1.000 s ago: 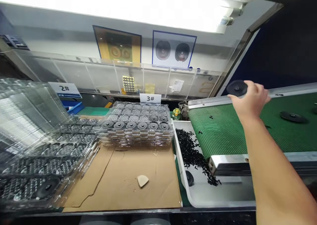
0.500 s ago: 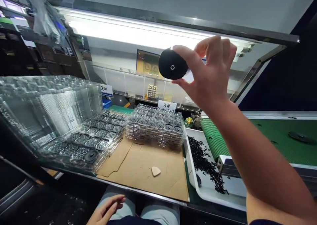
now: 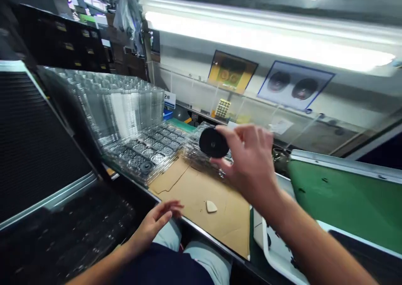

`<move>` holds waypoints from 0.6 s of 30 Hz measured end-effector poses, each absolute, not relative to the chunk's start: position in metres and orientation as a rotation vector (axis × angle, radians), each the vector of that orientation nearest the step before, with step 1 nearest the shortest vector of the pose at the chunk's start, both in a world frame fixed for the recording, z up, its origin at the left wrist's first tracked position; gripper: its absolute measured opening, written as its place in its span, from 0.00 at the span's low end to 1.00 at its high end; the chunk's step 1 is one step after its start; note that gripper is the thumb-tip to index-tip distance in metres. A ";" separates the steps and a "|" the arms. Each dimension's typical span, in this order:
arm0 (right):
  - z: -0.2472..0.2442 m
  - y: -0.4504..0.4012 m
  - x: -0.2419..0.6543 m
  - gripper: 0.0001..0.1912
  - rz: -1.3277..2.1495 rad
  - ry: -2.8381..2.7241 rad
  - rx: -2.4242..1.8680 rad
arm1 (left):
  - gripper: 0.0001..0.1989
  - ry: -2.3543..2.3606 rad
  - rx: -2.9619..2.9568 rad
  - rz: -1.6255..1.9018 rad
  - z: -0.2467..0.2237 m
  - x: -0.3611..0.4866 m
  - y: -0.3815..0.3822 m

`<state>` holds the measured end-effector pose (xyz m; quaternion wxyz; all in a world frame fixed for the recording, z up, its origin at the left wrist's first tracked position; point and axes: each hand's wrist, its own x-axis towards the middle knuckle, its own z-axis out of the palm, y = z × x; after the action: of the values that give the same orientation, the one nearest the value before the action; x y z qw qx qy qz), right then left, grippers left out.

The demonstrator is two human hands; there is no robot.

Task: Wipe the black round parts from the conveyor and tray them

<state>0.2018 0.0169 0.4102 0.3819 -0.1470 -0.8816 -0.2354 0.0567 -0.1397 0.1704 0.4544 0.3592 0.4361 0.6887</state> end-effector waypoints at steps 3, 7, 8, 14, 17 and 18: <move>0.342 0.004 0.193 0.31 -0.154 -2.433 -0.338 | 0.25 0.814 0.867 2.060 0.185 0.067 -0.129; 0.274 -0.016 0.189 0.32 0.504 -2.479 -0.420 | 0.29 0.733 0.774 2.107 0.188 0.079 -0.122; 0.263 -0.019 0.188 0.32 0.616 -2.453 -0.457 | 0.30 0.743 0.734 2.076 0.187 0.079 -0.122; 0.218 -0.014 0.181 0.30 1.001 -2.362 -0.548 | 0.33 0.818 0.552 1.885 0.170 0.066 -0.117; 0.205 -0.009 0.174 0.31 1.104 -2.320 -0.608 | 0.33 0.860 0.484 1.844 0.162 0.058 -0.107; 0.202 -0.008 0.173 0.31 1.144 -2.308 -0.634 | 0.33 0.861 0.441 1.822 0.161 0.056 -0.104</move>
<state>0.1725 -0.0077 0.2016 0.2419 -0.2319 -0.8442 0.4184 0.0561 -0.1038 0.1607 0.5138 0.1835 0.3580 0.7578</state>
